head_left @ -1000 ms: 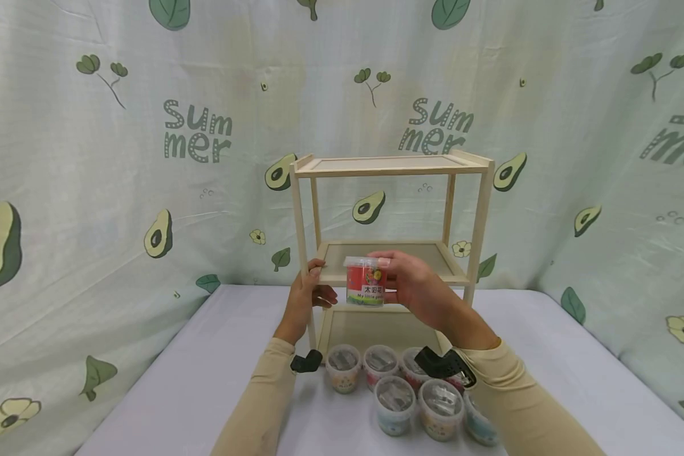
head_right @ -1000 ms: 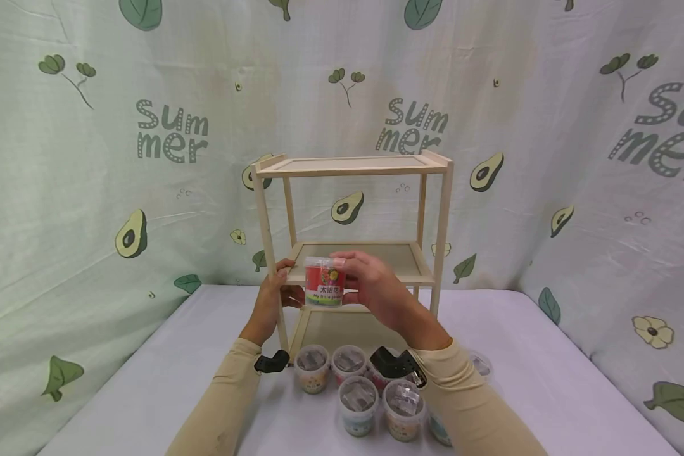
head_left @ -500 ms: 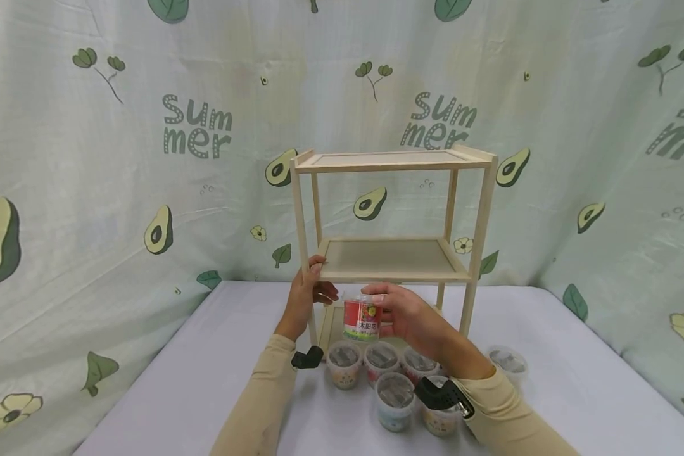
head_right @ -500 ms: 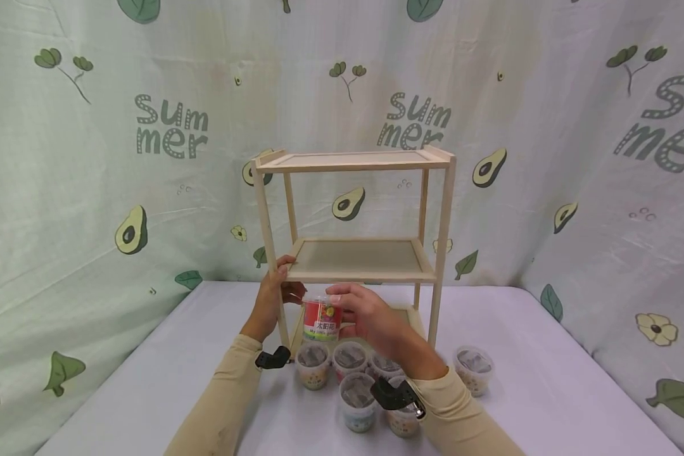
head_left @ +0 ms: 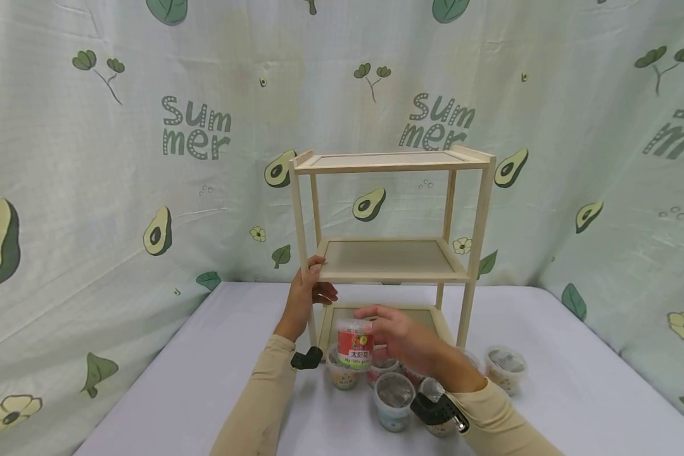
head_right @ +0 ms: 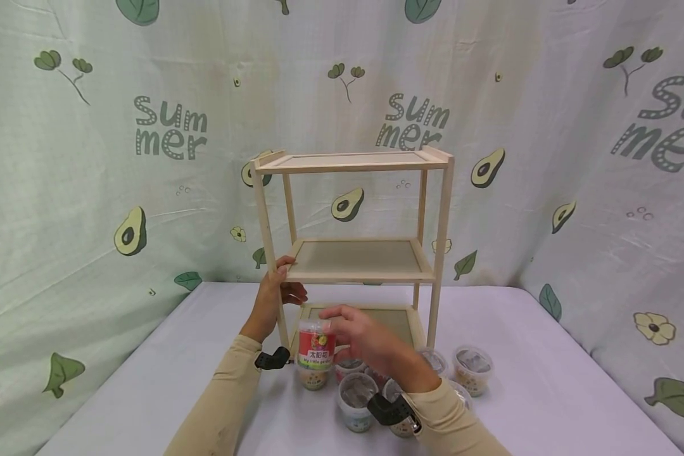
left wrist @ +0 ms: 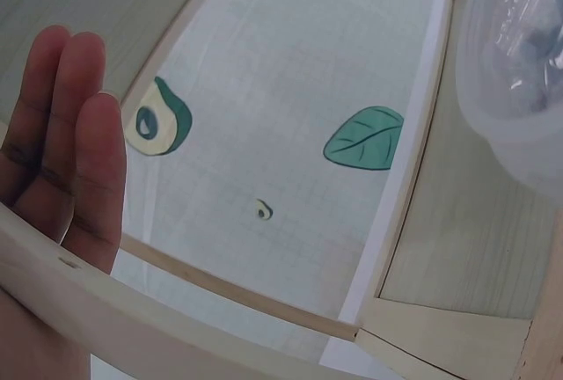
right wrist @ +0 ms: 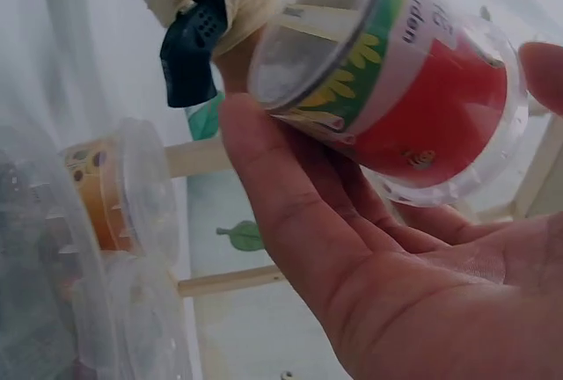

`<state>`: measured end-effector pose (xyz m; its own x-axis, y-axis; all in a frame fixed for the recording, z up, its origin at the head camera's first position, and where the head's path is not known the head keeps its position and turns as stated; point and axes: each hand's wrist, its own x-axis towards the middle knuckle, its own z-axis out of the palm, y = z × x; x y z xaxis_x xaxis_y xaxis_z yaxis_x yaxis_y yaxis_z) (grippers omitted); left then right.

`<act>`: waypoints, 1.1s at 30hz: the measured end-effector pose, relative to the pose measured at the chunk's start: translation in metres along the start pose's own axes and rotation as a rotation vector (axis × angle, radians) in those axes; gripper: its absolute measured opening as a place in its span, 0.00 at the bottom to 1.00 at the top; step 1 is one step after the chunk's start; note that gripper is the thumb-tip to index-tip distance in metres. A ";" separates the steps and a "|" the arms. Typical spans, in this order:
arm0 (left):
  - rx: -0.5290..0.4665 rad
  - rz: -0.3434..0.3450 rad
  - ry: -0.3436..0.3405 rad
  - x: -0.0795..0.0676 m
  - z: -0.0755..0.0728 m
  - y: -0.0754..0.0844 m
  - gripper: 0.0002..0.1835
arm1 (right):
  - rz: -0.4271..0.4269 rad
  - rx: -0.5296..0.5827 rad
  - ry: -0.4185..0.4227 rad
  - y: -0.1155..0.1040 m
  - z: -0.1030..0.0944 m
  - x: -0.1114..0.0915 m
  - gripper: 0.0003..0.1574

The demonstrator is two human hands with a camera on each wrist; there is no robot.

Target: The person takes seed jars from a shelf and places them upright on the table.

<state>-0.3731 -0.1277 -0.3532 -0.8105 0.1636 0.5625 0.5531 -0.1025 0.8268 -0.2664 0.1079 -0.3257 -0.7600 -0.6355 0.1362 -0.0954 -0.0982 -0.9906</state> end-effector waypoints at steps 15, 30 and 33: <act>0.006 0.021 -0.004 0.001 -0.001 -0.001 0.26 | 0.101 -0.210 -0.108 0.016 0.015 -0.001 0.30; -0.037 0.001 -0.006 0.002 0.000 0.002 0.25 | 0.046 -0.600 -0.095 0.026 0.031 0.001 0.32; -0.044 -0.001 -0.014 0.002 -0.001 -0.001 0.25 | 0.032 -0.677 -0.098 0.028 0.032 0.000 0.34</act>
<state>-0.3751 -0.1278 -0.3527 -0.8082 0.1778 0.5614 0.5426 -0.1457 0.8273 -0.2484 0.0804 -0.3535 -0.7104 -0.6997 0.0758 -0.4790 0.4018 -0.7804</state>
